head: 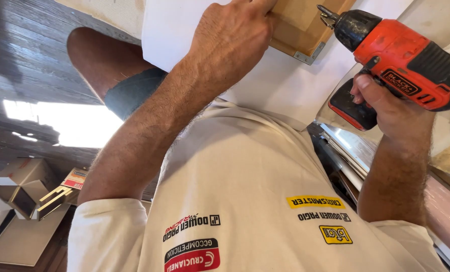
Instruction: Securing metal brackets to a wooden frame using a power drill and screws.
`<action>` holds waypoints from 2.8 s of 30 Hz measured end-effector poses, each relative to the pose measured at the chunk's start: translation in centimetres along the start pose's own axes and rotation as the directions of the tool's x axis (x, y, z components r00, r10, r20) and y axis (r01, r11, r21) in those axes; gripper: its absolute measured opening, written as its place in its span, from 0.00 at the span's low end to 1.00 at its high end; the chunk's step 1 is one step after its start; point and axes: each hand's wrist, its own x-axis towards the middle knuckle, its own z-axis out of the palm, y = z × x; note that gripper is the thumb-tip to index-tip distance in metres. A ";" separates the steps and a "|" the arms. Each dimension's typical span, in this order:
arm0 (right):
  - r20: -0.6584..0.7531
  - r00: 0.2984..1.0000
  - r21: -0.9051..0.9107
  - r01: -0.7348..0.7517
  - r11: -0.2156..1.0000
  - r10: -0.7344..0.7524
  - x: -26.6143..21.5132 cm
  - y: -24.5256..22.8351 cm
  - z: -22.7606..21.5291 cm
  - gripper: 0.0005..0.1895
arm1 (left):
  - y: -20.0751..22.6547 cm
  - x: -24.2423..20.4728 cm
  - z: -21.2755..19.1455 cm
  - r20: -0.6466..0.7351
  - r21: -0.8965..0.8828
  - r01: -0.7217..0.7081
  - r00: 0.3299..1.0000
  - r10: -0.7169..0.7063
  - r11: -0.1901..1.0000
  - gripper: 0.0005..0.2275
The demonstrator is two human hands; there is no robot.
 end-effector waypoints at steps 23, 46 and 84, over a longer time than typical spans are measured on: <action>0.301 0.909 -0.112 0.333 0.936 -0.287 -0.1 -0.2 1.8 0.12 | 2.8 -5.5 -4.2 0.492 -0.810 0.431 0.868 -0.061 -0.396 0.06; 0.398 0.839 0.048 0.384 0.922 -0.370 0.5 -1.8 3.4 0.08 | 2.6 -7.9 -2.8 0.538 -0.813 0.441 0.819 -0.201 -0.381 0.07; 0.228 0.881 -0.162 0.455 0.876 -0.415 -1.1 -0.7 1.7 0.10 | 2.3 -5.2 -3.0 0.146 -0.968 0.221 0.885 -0.441 0.123 0.06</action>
